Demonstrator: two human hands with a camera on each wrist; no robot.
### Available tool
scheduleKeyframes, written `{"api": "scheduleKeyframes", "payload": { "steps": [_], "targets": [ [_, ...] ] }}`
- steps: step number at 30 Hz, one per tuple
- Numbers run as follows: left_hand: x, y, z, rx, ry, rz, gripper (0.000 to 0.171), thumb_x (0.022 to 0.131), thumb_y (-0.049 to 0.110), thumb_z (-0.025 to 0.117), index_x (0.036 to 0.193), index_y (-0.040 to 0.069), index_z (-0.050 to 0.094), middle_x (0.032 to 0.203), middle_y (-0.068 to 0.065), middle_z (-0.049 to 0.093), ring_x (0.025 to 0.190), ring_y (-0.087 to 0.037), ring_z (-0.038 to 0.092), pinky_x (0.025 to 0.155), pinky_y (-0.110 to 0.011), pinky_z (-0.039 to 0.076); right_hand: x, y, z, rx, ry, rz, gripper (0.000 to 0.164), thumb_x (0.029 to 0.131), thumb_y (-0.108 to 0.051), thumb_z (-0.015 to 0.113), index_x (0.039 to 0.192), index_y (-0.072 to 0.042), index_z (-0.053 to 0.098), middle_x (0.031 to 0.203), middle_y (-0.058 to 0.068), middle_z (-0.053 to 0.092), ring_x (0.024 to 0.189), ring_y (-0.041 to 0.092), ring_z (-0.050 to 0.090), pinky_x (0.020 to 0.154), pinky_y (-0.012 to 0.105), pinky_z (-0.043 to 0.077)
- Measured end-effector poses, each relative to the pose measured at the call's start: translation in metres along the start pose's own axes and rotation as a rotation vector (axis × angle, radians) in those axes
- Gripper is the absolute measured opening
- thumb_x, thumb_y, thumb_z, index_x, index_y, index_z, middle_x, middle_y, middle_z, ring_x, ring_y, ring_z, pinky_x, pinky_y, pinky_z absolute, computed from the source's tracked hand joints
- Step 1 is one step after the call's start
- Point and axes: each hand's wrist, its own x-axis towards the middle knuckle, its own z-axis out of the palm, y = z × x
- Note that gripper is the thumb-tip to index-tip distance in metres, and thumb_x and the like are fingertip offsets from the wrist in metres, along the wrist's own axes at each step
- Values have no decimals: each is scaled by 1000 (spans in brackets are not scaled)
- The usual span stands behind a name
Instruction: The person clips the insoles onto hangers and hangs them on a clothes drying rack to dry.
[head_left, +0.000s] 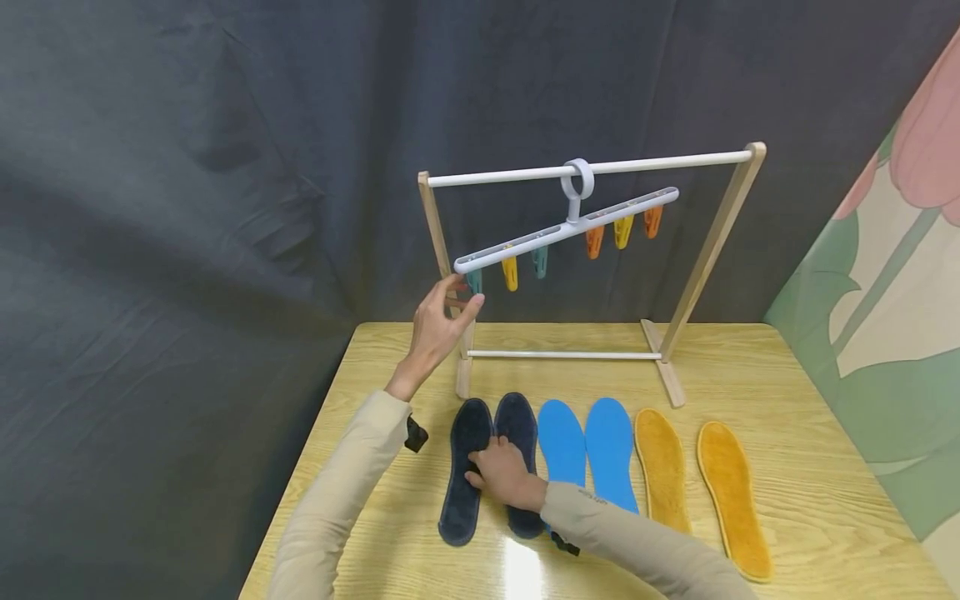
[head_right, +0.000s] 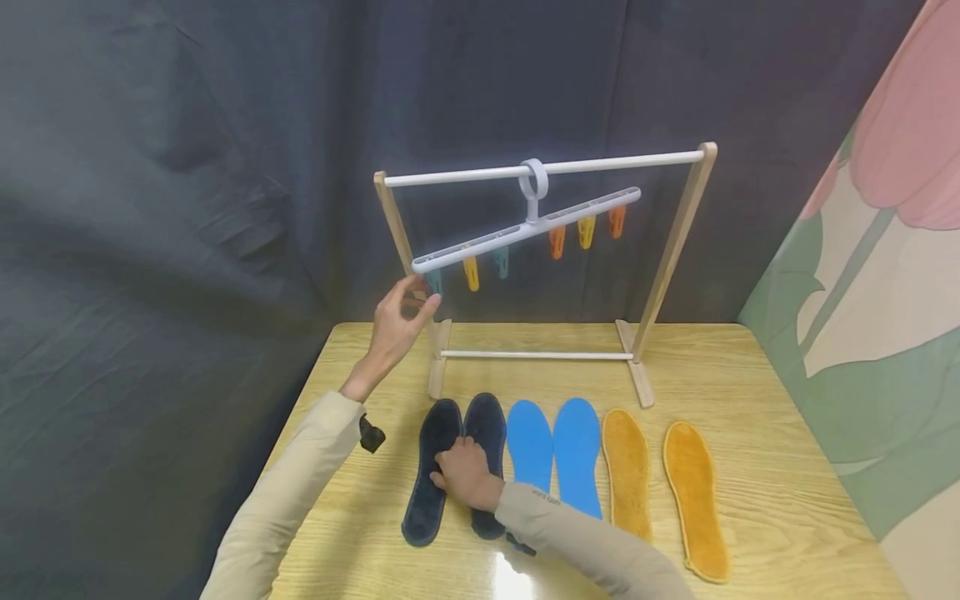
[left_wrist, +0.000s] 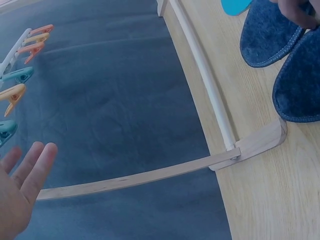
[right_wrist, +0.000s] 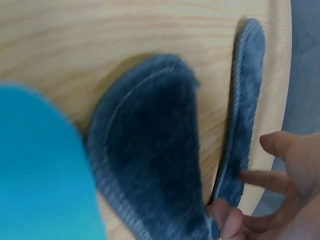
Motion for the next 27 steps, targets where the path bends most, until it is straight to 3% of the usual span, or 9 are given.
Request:
{"api": "scheduleKeyframes", "payload": {
  "steps": [6,12,17,19,23,27],
  "targets": [
    [4,1,2,-22,26,1,55,95,46,63,134,8,57,119,-10,65,90,-23,69,74,-44,58,3,-3,-10,306,-12,131,36,94,-30,70,115,-1,72,87,18,69,75,36,63,53,39,54],
    [6,1,2,-24,64,-15,48,97,41,62,132,9,58,116,-9,66,88,-24,69,75,-49,57,6,3,-12,515,23,191,31,94,-21,69,110,5,70,81,14,70,59,22,61,54,34,52],
    [7,3,1,-2,52,-34,50,98,45,59,133,10,57,117,-7,66,89,-22,69,76,-40,57,5,3,-10,650,40,221,35,95,-21,66,111,10,68,65,8,62,43,12,42,44,27,37],
    [7,3,1,5,50,-39,50,98,46,59,133,10,57,117,-7,66,89,-22,69,76,-37,56,4,1,-12,692,50,231,36,96,-21,64,111,12,66,71,9,64,42,9,40,45,26,38],
    [7,5,2,11,44,-46,50,99,44,57,135,9,56,119,-10,65,90,-24,68,77,-39,55,5,-4,-19,807,23,317,35,98,-22,62,114,9,66,101,18,69,55,13,53,60,35,50],
    [8,8,2,6,36,-49,50,99,43,57,135,8,56,120,-11,65,91,-25,68,77,-43,56,10,-6,-19,855,7,404,33,97,-18,62,118,7,65,118,22,64,87,29,64,80,49,54]
  ]
}}
